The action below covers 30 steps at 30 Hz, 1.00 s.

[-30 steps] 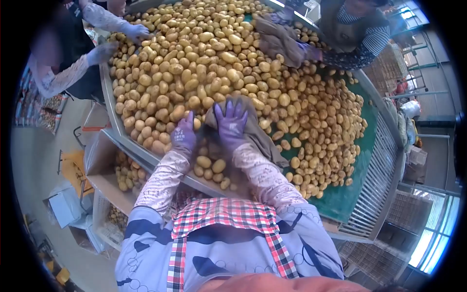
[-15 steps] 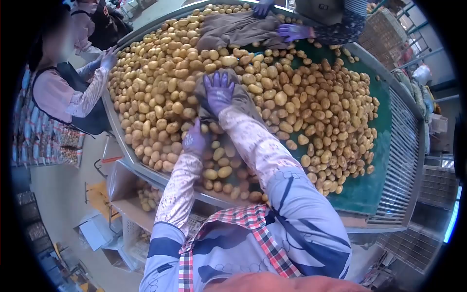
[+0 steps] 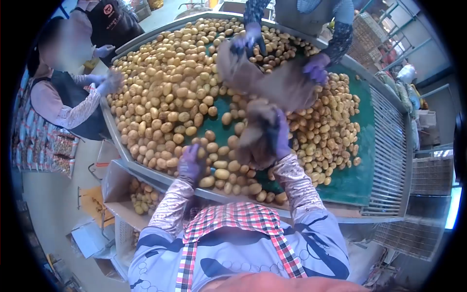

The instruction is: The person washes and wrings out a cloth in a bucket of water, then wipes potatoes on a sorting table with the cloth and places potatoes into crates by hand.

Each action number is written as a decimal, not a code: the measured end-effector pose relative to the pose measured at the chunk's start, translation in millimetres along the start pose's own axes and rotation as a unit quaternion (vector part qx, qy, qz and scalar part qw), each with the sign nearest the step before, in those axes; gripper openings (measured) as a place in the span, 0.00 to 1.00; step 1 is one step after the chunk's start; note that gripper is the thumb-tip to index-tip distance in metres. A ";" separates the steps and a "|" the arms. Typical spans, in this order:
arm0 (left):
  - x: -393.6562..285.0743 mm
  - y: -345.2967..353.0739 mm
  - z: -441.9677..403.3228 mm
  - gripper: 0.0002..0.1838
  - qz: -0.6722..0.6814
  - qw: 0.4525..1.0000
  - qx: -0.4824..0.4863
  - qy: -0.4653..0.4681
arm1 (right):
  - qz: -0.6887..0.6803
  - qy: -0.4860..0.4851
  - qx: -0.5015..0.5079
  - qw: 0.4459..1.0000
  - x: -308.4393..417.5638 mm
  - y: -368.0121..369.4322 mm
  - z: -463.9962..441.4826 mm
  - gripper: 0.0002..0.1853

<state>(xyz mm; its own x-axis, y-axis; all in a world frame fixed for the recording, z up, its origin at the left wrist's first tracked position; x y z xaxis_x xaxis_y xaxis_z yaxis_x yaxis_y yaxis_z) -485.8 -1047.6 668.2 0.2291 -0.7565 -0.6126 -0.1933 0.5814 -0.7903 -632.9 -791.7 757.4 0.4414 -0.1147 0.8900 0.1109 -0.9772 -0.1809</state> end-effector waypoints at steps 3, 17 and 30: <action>30.4 12.2 -16.0 0.28 -0.071 0.992 -0.103 0.005 | 0.239 -0.115 -0.104 0.959 0.1 -5.9 -36.3 0.36; 14.3 48.4 -109.9 0.29 -0.086 0.988 -0.127 0.000 | 0.432 -0.126 0.009 0.893 -138.8 95.7 -40.8 0.06; -19.2 17.6 -25.1 0.28 0.060 0.998 0.000 -0.020 | -0.299 0.023 -0.195 0.934 11.5 -149.9 14.8 0.14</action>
<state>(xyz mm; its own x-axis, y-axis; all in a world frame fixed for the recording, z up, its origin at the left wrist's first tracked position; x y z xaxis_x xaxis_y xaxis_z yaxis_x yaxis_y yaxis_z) -517.5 -1030.4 666.3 0.2428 -0.6684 -0.7031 -0.2220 0.6673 -0.7110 -631.2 -643.9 788.5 0.3652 0.4727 0.8020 -0.0122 -0.8590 0.5118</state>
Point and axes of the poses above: each hand's wrist, its own z-axis away from the middle knuckle, its own y-axis out of the palm, x = y × z, the point moved 2 cm from there along -z, towards the middle knuckle, and after that the axes turned 5 degrees about -y, right-handed, at the moved point
